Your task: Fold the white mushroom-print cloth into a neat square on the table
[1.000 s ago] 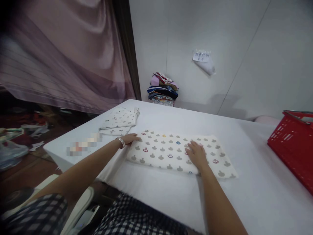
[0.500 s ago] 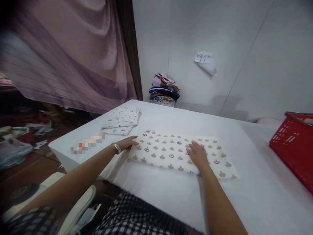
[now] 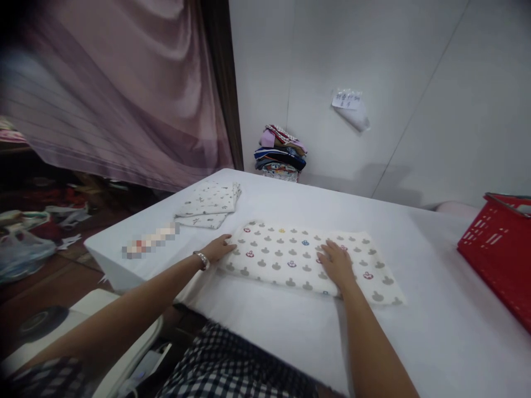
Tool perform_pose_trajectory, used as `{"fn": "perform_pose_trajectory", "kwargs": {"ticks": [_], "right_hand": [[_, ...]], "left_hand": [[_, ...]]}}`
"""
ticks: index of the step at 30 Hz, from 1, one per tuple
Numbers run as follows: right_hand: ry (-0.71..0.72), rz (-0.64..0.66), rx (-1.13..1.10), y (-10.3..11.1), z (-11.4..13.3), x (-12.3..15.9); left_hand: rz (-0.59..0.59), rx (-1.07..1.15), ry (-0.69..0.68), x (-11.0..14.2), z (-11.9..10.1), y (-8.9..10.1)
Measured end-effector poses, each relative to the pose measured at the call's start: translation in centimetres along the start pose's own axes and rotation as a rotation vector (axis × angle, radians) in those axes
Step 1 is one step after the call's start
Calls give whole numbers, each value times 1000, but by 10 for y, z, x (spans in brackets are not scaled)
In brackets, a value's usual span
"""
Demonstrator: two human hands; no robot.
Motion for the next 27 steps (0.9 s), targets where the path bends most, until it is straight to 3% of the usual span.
{"fn": "perform_pose_trajectory", "kwargs": {"ticks": [3,6,9,11,13,17,22,27], "right_hand": [[1,4,5,1,1,0],[-5,11,19,1,1,0],[-5,6,16,2,1,0],[1,0,10,2,1,0],[8,2,6,1,1,0],[1,18,8,2,2,1],[-15,26,4,4,6,0],[-25,32,1,4,8,0]], "left_hand": [[-153,-70,-56,1,-7,10],[-292,-128,-322,5,-38,12],[-234,-184,-590,4,-76,-7],[-187,-251,-663,-5,-91,-23],[-132,-331,-614,-20,-95,-37],[-50,-417,-435,-46,-79,-55],[-38,-401,-453,-55,-75,-53],[-109,-399,-494,-53,-91,-48]]}}
Point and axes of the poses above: each hand's wrist, its own x-axis away from the middle knuckle, its own y-axis out of the back of the hand, z = x × y, the point moved 6 cm from there along -x, towards the middle knuckle, and after that the axes turned 12 degrees about -z, right-handed, at the moved point
